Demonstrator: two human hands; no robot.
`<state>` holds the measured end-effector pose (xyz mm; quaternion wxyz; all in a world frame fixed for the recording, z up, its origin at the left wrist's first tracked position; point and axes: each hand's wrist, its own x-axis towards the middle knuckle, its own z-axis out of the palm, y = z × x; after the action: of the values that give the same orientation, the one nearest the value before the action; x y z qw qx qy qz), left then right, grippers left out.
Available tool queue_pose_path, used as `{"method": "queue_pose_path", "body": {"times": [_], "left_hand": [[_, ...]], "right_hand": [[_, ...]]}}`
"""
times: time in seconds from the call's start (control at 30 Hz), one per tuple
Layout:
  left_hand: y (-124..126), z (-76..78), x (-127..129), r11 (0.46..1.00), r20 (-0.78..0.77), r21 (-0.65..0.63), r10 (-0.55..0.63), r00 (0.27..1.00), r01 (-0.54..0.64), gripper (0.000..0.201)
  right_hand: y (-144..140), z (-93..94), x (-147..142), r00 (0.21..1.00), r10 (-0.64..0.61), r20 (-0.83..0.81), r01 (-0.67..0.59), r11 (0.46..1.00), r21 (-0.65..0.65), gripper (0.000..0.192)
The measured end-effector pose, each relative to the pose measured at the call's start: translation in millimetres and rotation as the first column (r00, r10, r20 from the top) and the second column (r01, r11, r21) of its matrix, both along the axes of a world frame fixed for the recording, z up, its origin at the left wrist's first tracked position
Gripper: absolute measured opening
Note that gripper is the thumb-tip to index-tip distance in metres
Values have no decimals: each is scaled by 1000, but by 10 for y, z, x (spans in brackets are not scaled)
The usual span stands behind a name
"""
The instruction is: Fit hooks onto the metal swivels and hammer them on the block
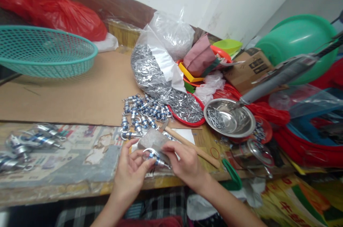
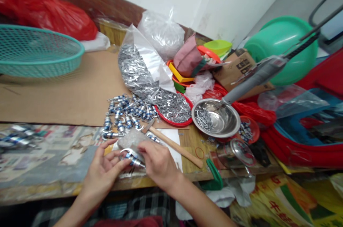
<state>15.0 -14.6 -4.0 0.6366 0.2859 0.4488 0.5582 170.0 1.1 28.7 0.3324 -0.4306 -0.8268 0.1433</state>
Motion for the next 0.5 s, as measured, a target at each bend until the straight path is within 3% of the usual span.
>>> {"method": "queue_pose_path", "body": {"times": [0.17, 0.33, 0.5], "left_hand": [[7, -1, 0, 1000, 1, 28, 6, 1000, -6, 62], [4, -1, 8, 999, 7, 16, 35, 999, -35, 61], [3, -12, 20, 999, 6, 22, 50, 999, -50, 62]], "right_hand": [[-35, 9, -139, 996, 37, 79, -40, 999, 28, 18], [-130, 128, -154, 959, 137, 249, -123, 990, -72, 25], [-290, 197, -128, 938, 134, 318, -86, 983, -161, 37]]}}
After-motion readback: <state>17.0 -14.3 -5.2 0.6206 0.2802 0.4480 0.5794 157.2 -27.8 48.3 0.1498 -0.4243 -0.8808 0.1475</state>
